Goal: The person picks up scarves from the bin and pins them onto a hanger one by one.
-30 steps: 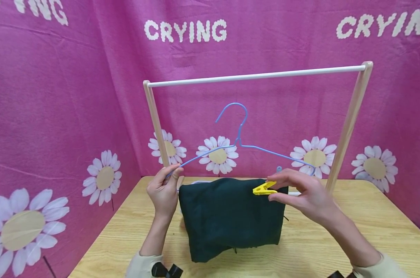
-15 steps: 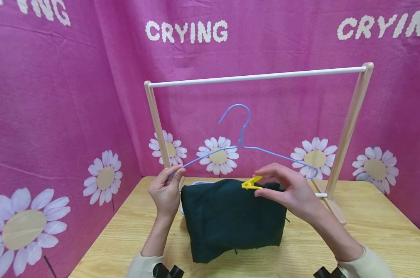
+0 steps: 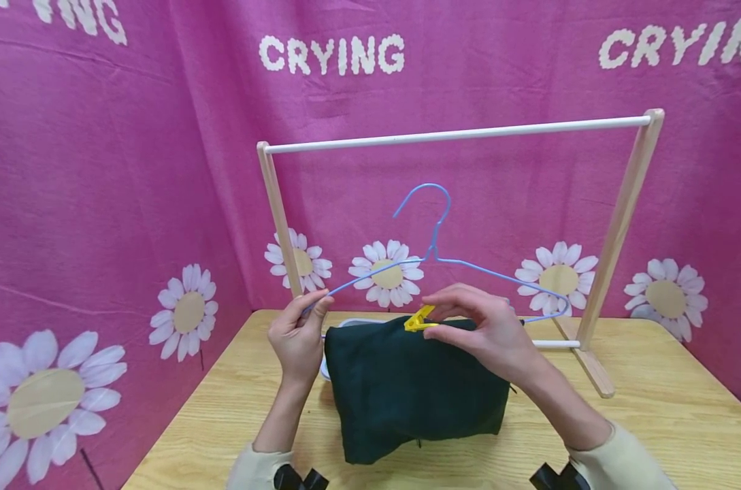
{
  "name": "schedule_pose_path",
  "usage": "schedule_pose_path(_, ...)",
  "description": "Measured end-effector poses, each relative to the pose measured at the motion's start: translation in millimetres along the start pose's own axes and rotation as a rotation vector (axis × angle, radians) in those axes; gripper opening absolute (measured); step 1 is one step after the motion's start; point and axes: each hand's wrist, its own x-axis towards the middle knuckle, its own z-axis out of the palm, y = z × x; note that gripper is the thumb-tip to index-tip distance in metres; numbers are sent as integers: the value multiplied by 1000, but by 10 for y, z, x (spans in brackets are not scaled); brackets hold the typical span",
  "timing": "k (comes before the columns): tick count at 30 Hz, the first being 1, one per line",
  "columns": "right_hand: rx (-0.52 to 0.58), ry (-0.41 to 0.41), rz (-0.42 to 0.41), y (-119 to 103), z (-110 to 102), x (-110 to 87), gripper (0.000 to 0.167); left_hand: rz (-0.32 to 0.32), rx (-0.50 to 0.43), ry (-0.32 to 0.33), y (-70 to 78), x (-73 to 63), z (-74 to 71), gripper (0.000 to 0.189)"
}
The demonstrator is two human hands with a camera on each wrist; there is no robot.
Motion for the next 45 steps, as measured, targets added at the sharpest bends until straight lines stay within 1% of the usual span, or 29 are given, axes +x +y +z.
schedule_pose_path(5, -7, 5, 10, -7, 50, 43, 41, -5, -2, -3, 7, -11, 18, 22)
schedule_pose_path(9, -7, 15, -3, -2, 93, 77, 40, -3, -4, -13, 13, -15, 26, 22)
schedule_pose_path(13, -10, 16, 8, -1, 159, 119, 39, -2, -5, -23, 21, -19, 34, 22)
schedule_pose_path(16, -5, 3, 27, 7, 219, 158, 39, -1, -7, -24, 26, -26, 40, 23)
schedule_pose_path(22, 14, -19, 39, 39, 313, 227, 38, -1, -15, -25, 31, -35, 48, 24)
schedule_pose_path(28, 1, -36, 43, 44, 373, 291, 37, -9, -12, -30, 47, -39, 46, 22)
schedule_pose_path(34, -23, -76, 61, 20, 433, 368, 33, -15, -1, -25, 60, -50, 40, 23)
schedule_pose_path(39, -79, -103, 91, -5, 477, 421, 27, 1, -6, -12, 76, -63, 61, 23)
schedule_pose_path(45, -94, -123, 110, -25, 514, 477, 19, 39, -15, 1, 105, -66, 91, 18)
